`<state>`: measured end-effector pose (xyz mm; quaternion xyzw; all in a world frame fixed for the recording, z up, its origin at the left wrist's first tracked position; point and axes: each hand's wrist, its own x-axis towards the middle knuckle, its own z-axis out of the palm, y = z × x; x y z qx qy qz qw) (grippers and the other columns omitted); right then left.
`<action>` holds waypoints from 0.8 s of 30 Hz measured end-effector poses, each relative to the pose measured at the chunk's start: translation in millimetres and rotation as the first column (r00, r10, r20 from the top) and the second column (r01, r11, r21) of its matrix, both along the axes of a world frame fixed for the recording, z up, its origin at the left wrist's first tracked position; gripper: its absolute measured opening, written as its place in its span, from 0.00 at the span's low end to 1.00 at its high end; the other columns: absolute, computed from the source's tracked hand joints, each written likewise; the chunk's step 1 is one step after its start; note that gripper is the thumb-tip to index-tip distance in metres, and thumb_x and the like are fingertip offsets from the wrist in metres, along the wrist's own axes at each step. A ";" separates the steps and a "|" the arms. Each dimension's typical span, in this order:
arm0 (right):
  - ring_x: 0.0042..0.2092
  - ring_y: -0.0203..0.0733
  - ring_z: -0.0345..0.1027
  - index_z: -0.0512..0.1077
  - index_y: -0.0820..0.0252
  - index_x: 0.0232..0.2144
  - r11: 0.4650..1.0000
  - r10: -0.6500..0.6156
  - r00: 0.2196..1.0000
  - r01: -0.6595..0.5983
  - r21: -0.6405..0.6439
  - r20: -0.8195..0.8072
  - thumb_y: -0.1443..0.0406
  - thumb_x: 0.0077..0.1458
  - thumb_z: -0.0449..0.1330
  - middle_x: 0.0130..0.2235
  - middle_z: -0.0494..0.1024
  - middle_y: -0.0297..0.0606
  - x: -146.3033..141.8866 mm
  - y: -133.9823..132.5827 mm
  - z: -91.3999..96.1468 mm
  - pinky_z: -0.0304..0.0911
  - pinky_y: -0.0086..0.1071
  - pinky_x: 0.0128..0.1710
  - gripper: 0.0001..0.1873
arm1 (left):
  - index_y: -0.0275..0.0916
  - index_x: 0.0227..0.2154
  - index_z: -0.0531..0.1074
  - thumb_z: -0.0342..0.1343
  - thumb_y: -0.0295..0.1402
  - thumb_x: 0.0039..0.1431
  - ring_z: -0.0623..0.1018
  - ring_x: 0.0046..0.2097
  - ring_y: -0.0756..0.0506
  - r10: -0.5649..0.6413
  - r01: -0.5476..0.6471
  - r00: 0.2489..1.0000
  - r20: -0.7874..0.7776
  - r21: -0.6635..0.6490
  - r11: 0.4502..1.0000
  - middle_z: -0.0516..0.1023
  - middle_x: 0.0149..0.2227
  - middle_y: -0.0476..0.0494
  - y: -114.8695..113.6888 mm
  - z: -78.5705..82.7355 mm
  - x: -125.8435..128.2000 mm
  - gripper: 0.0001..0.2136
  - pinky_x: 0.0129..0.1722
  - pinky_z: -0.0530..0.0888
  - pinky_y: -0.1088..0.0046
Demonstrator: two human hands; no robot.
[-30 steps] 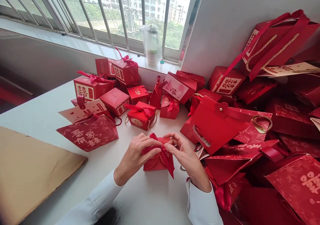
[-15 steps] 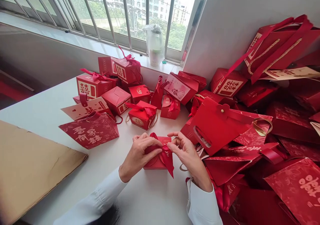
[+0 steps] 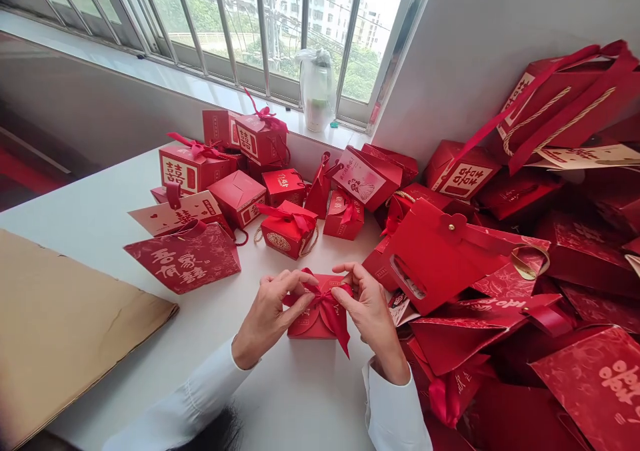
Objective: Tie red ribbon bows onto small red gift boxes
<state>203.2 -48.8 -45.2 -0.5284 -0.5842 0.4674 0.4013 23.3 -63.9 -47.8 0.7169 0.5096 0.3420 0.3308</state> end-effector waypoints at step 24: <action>0.28 0.35 0.58 0.63 0.56 0.34 0.997 -0.031 0.999 0.032 0.064 -0.021 0.63 0.49 0.60 0.25 0.64 0.29 -7.5 -2.0 -2.8 0.56 0.29 0.28 0.10 | 0.40 0.27 0.73 0.54 0.33 0.57 0.69 0.34 0.47 -0.079 0.080 0.991 -0.106 0.006 0.997 0.76 0.26 0.52 9.7 -0.1 8.4 0.06 0.41 0.55 0.64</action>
